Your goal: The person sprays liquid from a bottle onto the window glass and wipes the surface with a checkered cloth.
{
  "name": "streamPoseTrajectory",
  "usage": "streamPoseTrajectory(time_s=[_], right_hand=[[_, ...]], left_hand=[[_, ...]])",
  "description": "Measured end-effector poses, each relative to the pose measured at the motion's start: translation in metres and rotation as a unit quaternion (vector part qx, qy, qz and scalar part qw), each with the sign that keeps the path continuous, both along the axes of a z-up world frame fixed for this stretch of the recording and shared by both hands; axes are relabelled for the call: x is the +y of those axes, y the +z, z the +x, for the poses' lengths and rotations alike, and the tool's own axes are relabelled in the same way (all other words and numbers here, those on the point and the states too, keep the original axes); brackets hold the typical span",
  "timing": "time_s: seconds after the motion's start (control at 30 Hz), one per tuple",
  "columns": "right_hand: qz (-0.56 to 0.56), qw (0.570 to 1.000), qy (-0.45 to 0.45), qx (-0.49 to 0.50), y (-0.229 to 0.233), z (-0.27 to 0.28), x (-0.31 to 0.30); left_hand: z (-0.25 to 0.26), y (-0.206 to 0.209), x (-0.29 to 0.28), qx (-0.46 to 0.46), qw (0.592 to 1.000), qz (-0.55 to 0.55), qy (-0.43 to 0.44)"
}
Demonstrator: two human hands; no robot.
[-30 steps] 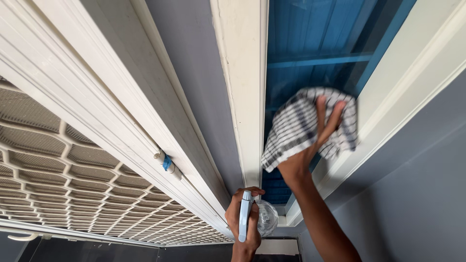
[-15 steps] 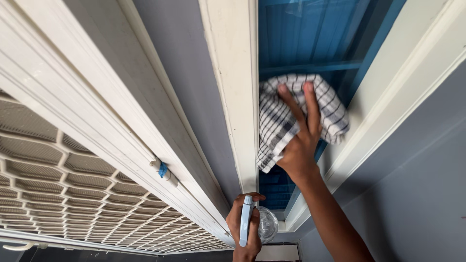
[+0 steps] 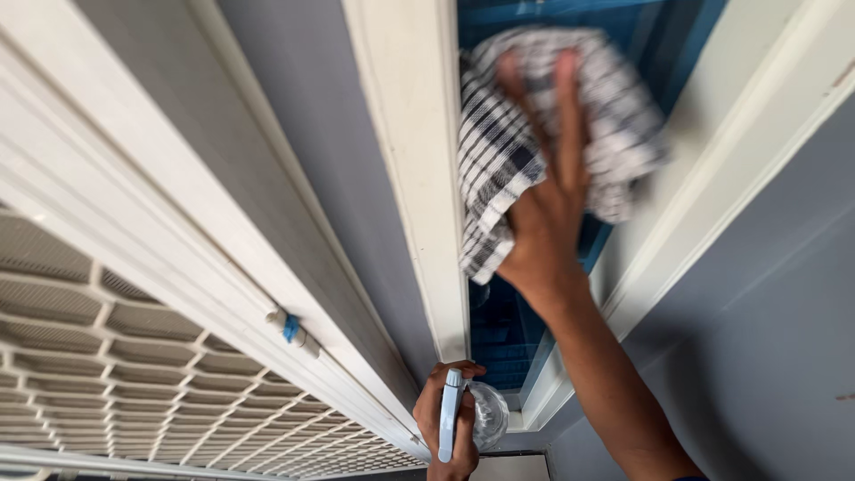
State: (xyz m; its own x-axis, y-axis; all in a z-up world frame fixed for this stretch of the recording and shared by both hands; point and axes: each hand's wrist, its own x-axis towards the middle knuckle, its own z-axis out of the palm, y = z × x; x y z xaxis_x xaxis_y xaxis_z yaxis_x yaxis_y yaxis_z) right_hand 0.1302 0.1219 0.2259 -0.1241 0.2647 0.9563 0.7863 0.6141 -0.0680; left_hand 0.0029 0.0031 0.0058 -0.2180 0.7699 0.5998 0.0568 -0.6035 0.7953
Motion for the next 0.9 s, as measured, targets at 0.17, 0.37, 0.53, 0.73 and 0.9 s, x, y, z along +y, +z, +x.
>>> streamPoseTrajectory(time_s=[0.17, 0.37, 0.53, 0.73, 0.9], right_hand=[[-0.008, 1.000, 0.010, 0.012, -0.008, 0.012, -0.006], [0.033, 0.997, -0.015, 0.069, 0.007, 0.024, -0.005], [-0.003, 1.000, 0.031, -0.001, 0.005, 0.002, -0.015], [-0.031, 0.999, -0.018, 0.032, 0.006, 0.012, -0.020], [0.038, 0.994, -0.084, 0.054, 0.017, 0.006, -0.005]], left_hand=[[0.003, 0.000, 0.003, -0.012, 1.000, -0.006, -0.005], [0.002, 0.004, -0.002, -0.006, 1.000, 0.017, 0.007], [-0.001, 0.003, -0.004, -0.015, 1.000, 0.014, 0.010], [-0.001, 0.004, -0.004, -0.005, 0.999, 0.034, 0.002], [0.000, 0.003, -0.003, -0.014, 1.000, 0.019, 0.012]])
